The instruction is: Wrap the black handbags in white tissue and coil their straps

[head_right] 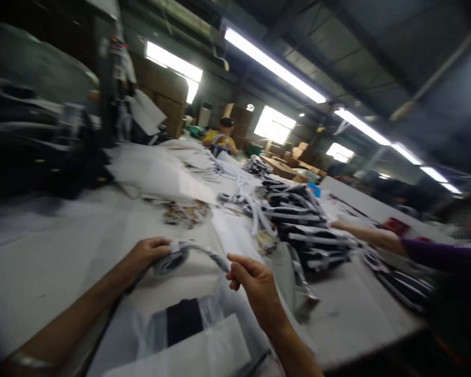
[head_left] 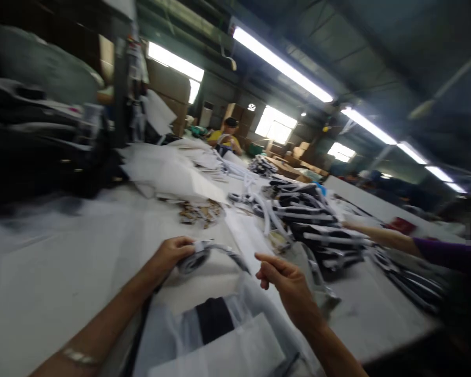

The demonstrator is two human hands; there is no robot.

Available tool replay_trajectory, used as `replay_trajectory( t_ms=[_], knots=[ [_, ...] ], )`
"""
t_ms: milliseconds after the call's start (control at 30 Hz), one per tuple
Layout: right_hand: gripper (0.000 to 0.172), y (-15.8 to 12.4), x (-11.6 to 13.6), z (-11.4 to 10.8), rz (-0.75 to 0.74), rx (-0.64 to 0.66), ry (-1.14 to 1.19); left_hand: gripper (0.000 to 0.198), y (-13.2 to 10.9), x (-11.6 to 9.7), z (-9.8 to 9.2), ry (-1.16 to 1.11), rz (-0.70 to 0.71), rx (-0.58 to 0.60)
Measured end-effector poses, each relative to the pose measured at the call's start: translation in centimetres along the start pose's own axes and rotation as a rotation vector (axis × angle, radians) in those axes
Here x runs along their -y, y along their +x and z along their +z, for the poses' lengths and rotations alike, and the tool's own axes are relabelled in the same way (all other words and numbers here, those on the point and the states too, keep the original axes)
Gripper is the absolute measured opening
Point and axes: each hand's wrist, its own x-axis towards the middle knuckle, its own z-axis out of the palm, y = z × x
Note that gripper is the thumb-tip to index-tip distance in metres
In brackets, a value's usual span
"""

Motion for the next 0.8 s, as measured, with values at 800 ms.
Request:
replay_trajectory(
  t_ms=[800],
  knots=[
    [0.085,4.6,-3.2,11.7,0.115,0.196,0.108,0.025,0.5,2.4,0.4,0.082,0.249,-0.005]
  ],
)
